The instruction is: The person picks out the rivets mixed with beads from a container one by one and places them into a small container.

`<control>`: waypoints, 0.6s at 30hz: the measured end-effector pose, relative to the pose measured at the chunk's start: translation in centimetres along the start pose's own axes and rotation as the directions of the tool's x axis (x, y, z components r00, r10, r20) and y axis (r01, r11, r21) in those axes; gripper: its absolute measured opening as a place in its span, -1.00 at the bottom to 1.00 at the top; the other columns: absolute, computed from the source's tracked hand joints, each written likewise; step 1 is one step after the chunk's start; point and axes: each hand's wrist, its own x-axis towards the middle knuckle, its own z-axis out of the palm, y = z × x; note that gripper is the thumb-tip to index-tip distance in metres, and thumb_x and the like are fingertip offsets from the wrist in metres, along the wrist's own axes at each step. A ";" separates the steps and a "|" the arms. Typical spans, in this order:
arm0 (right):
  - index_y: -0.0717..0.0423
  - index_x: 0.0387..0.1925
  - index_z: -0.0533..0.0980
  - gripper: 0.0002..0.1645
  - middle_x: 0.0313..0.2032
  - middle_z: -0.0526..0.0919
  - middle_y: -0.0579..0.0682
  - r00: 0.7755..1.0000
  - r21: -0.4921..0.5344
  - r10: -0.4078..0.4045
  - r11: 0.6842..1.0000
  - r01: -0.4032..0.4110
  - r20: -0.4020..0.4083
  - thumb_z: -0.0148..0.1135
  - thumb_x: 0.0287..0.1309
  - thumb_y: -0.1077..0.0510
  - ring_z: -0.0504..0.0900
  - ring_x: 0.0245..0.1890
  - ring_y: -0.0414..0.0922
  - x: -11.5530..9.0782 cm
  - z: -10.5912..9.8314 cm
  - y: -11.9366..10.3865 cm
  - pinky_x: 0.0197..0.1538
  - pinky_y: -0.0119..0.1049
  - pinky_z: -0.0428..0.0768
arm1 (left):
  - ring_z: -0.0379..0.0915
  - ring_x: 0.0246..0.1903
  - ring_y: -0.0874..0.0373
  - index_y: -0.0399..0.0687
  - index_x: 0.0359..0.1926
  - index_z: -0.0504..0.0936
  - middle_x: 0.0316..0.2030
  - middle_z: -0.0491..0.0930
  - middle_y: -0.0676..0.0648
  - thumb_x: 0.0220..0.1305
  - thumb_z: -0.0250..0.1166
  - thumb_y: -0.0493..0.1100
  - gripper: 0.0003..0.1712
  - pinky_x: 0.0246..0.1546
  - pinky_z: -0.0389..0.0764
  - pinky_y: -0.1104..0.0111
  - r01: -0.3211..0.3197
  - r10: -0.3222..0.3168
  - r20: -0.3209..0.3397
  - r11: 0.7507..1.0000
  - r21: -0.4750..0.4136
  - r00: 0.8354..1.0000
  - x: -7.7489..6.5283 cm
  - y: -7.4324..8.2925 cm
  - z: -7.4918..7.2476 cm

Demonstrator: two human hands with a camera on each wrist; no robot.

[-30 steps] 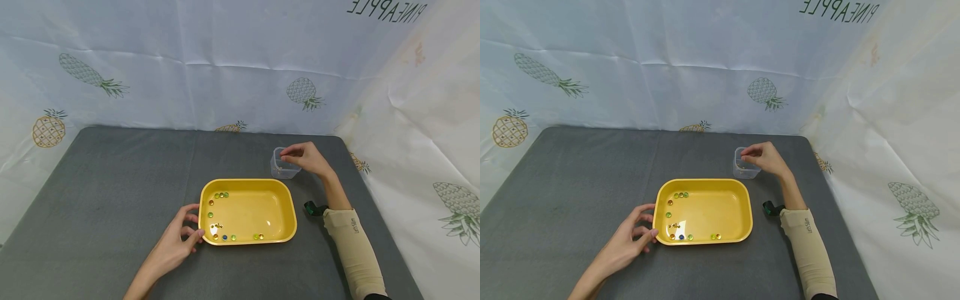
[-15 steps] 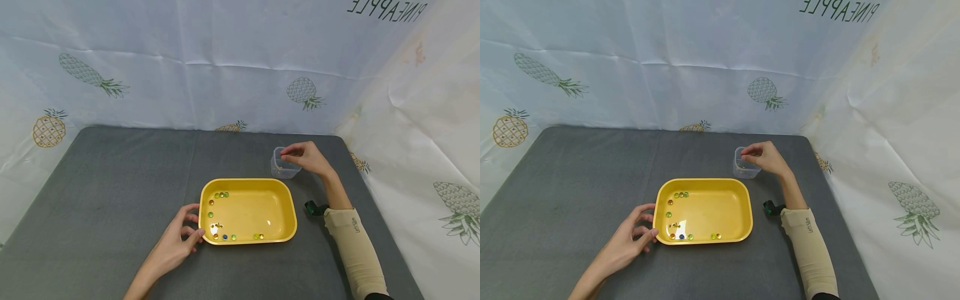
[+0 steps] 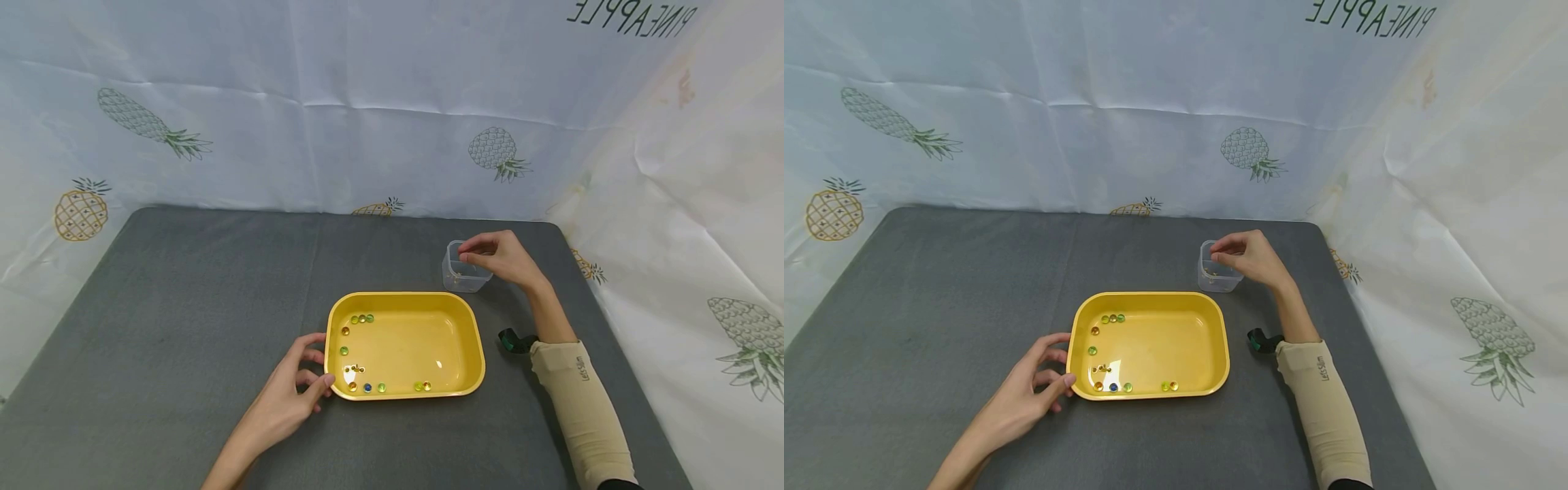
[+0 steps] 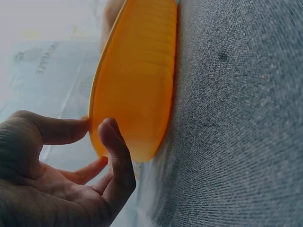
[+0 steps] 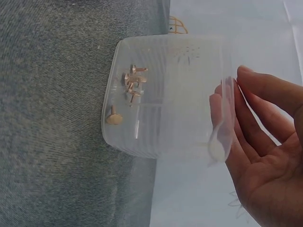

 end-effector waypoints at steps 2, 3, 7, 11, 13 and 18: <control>0.11 -0.13 0.65 -0.77 -0.17 0.73 0.08 1.000 -0.003 -0.011 1.000 0.011 0.003 0.33 0.16 0.16 0.72 -0.23 -0.02 -0.2 -0.1 -0.7 -0.17 -0.44 0.68 | 0.59 -0.42 0.11 0.20 0.34 0.20 0.03 0.39 -0.16 0.24 0.32 -0.27 -0.26 -0.54 0.62 0.33 -0.001 0.001 0.000 1.000 0.000 1.000 0.0 0.0 0.0; 0.12 -0.12 0.65 -0.77 -0.17 0.73 0.07 1.000 -0.007 -0.014 1.000 0.014 0.002 0.33 0.16 0.16 0.72 -0.24 -0.07 -0.2 -0.2 -0.8 -0.17 -0.45 0.68 | 0.59 -0.42 0.11 0.20 0.34 0.20 0.03 0.39 -0.16 0.24 0.32 -0.27 -0.26 -0.54 0.62 0.33 -0.001 0.001 0.001 1.000 -0.001 1.000 0.0 -0.1 0.0; 0.15 -0.11 0.65 -0.75 -0.15 0.72 0.08 1.000 -0.019 -0.006 1.000 0.006 0.005 0.32 0.17 0.18 0.71 -0.23 -0.11 -0.3 -0.2 -1.5 -0.16 -0.48 0.67 | 0.59 -0.42 0.11 0.20 0.34 0.20 0.04 0.39 -0.16 0.24 0.31 -0.27 -0.27 -0.54 0.62 0.33 -0.002 0.002 0.003 1.000 -0.002 1.000 0.0 -0.1 0.0; 0.23 -0.09 0.63 -0.74 -0.14 0.72 0.13 1.000 -0.023 -0.012 1.000 0.012 0.013 0.31 0.18 0.22 0.70 -0.18 0.07 -0.7 -0.2 -3.3 -0.16 -0.53 0.65 | 0.59 -0.41 0.11 0.21 0.34 0.19 0.04 0.39 -0.16 0.24 0.31 -0.26 -0.27 -0.54 0.62 0.33 -0.003 0.003 0.005 1.000 -0.001 1.000 -0.1 -0.1 0.0; 0.24 -0.10 0.63 -0.74 -0.14 0.71 0.15 0.999 -0.035 -0.031 0.999 0.031 0.018 0.31 0.18 0.23 0.70 -0.17 0.10 -0.9 -0.3 -4.4 -0.15 -0.55 0.64 | 0.59 -0.41 0.11 0.21 0.33 0.19 0.04 0.39 -0.16 0.24 0.31 -0.26 -0.27 -0.54 0.62 0.33 -0.004 0.004 0.006 1.000 -0.003 1.000 -0.1 -0.1 0.0; 0.24 -0.10 0.63 -0.74 -0.16 0.72 0.12 0.996 -0.058 -0.081 0.995 0.083 0.025 0.31 0.17 0.22 0.70 -0.19 0.02 -1.1 -0.4 -5.7 -0.14 -0.54 0.64 | 0.59 -0.42 0.11 0.21 0.34 0.19 0.04 0.39 -0.16 0.24 0.32 -0.26 -0.27 -0.54 0.62 0.33 -0.005 0.005 0.003 1.000 0.000 1.000 -0.1 -0.1 0.0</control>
